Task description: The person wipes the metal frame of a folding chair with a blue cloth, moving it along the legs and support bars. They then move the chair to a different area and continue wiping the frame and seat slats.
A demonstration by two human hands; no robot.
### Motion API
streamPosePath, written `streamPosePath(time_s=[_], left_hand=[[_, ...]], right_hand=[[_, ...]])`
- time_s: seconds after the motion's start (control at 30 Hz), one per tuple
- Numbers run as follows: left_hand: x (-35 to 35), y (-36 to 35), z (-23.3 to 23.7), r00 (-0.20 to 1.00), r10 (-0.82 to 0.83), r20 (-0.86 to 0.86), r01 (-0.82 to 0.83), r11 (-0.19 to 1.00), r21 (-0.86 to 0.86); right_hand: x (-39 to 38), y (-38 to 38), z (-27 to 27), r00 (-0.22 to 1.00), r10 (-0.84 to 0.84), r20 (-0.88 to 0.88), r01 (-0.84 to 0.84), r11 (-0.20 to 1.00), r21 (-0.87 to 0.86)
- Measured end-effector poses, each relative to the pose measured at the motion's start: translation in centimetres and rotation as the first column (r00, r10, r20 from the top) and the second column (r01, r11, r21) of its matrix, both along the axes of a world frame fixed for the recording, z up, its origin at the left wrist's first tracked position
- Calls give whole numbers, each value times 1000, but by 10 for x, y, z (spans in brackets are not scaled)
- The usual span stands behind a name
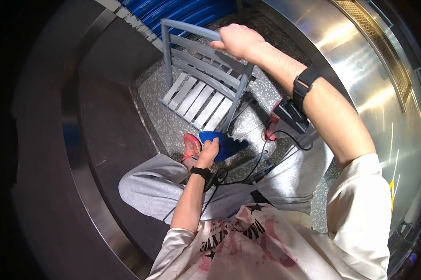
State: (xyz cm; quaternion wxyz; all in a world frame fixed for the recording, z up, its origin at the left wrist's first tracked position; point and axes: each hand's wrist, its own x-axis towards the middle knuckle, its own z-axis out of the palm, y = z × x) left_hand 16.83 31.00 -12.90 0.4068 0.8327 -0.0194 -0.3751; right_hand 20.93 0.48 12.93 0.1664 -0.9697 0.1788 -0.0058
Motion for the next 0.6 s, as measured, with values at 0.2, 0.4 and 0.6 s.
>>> streamPosePath(time_s=[0.2,0.4,0.6], left_hand=[[7,6,11,894,-386,227,289,885,365],[23,15,30,854,-521,4,482,794,369],[20,24,41,893,-444,-69,439,828,350]], right_hand=[[-17,-48,-67,985,-168,49,174,973,-155],[-28,-65,-120,960,-277,49,281,955,-96],[-55,-88,-169,972,-193,133,193,981,15]])
